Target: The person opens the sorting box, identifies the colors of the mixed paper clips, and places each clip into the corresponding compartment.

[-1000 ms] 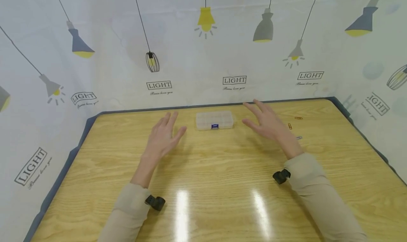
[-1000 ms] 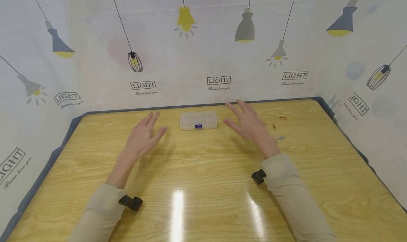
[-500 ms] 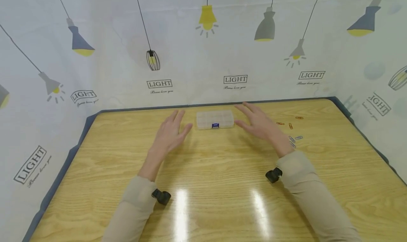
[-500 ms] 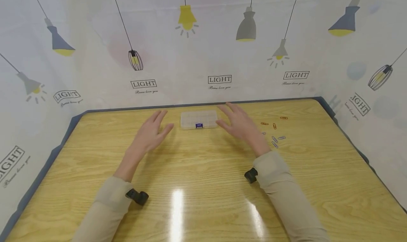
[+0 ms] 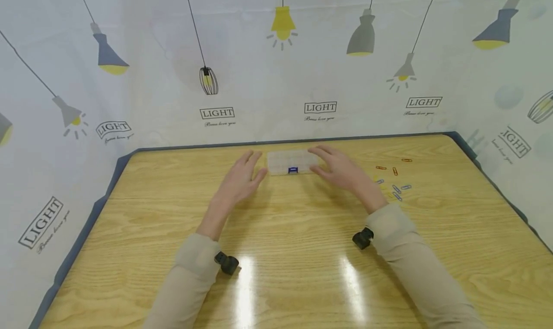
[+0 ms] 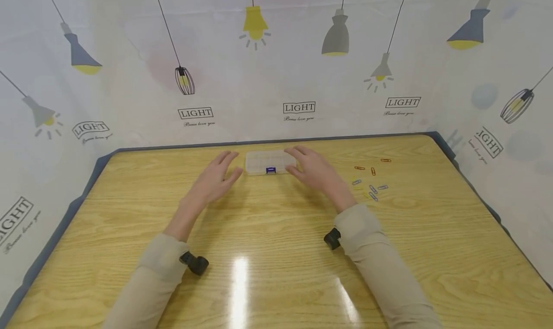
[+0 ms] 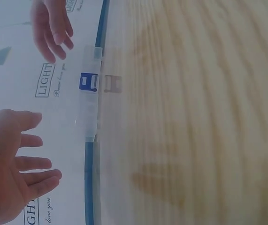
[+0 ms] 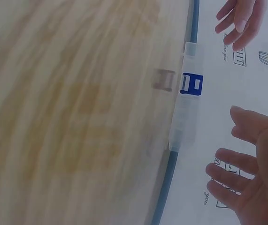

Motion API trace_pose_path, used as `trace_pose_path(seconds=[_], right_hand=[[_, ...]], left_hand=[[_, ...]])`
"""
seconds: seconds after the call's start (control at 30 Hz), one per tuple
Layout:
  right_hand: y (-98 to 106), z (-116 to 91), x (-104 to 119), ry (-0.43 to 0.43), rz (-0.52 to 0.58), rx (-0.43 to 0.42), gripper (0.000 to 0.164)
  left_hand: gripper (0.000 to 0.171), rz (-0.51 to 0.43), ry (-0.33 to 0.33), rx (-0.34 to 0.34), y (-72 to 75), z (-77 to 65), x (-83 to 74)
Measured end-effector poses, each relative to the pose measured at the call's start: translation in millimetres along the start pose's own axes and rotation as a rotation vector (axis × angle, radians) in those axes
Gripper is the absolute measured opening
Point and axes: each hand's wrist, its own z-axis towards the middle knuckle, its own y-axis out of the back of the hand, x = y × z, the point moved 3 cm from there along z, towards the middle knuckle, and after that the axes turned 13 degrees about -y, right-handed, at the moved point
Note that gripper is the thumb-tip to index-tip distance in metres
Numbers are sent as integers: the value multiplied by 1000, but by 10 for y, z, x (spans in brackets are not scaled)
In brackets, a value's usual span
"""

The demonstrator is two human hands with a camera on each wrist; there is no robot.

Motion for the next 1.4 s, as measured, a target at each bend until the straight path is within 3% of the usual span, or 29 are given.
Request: trace_pose_path(seconds=[0.33,1.03,1.4], right_hand=[[-105,89,68,100,44,-28,42],[-270,282,151,119,48,-27,18],[-306,334,151,66,90,-5,13]], left_hand=[[53,4,-27,18,-74,113,-40],[41,-1,-53,49,-219,327,-73],[38,-23,-88,55,-272,350,-68]])
